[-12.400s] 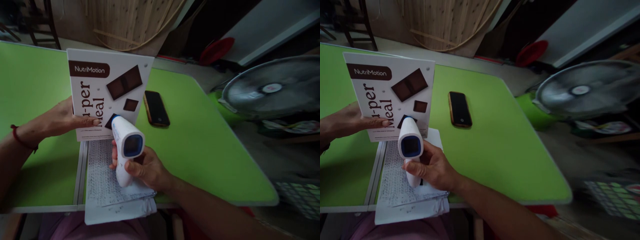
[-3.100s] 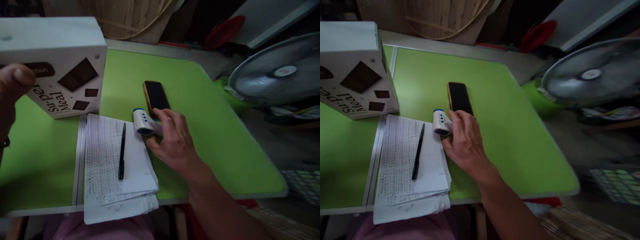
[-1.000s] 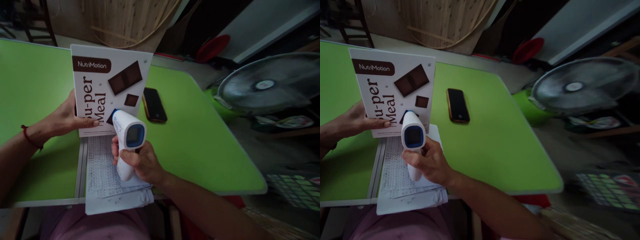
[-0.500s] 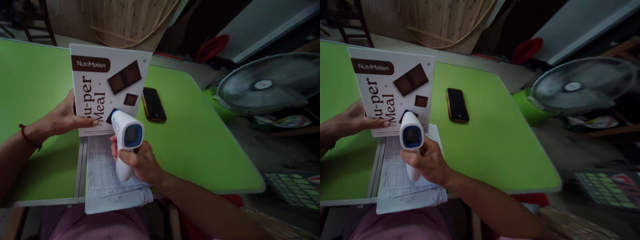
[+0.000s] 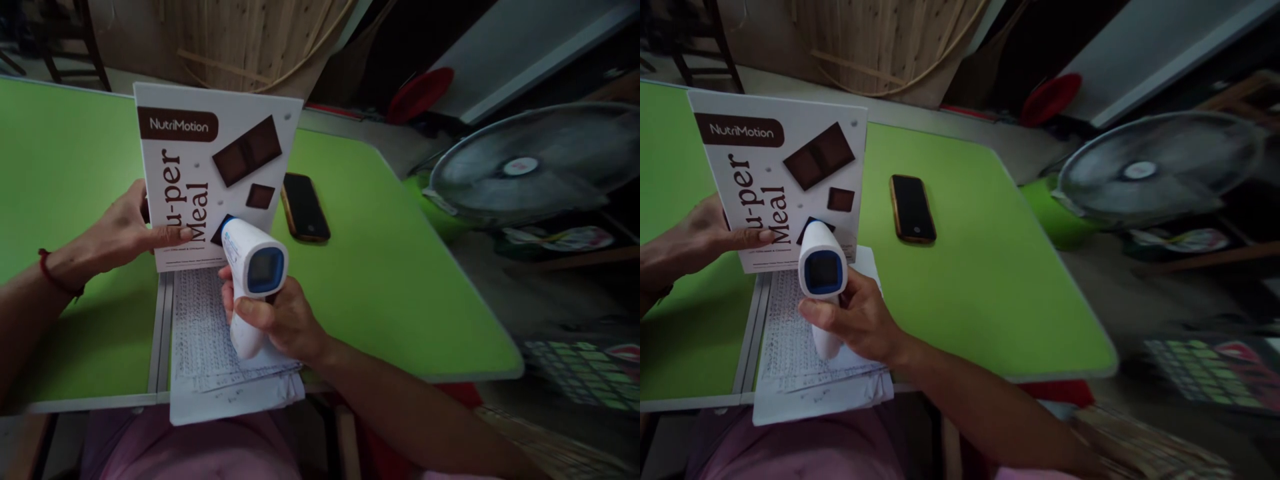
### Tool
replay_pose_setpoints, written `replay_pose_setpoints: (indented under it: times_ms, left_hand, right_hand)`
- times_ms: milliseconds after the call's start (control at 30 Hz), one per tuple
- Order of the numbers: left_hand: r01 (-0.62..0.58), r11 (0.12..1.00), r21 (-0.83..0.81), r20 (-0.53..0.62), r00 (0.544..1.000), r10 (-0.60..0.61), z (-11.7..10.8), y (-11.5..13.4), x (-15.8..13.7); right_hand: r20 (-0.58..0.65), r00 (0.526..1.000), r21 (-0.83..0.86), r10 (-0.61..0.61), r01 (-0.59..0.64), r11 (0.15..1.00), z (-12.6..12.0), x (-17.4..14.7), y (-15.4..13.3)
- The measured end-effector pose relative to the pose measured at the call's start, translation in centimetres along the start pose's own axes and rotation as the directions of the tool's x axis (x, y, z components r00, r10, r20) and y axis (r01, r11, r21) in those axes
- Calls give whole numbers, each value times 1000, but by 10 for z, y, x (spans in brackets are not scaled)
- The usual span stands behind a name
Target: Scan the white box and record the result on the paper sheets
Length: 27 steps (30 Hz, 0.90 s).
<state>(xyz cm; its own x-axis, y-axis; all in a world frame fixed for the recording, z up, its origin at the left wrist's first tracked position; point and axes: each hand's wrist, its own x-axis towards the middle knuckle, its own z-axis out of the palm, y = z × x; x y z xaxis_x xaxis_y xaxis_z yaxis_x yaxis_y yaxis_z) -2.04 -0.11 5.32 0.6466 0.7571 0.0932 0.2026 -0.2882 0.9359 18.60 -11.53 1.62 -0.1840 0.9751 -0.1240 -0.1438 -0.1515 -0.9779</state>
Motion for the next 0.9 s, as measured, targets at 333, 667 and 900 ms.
replay_pose_setpoints:
  times_ms: [333,667,900]
  left_hand:
    - [-122,982,145,-271,950,158,-21,-10,-1]
    - [-131,963,235,-182,968,176,-53,-31,2]
    - [-57,940,337,-128,986,105,-63,-31,-2]
  right_hand:
    - [-61,962,-725,-268,141,674,-89,-5,-54]
    - [128,984,-975,-121,148,166,-138,10,-17]
    - [199,962,-958,-189,232,169,-144,10,-12]
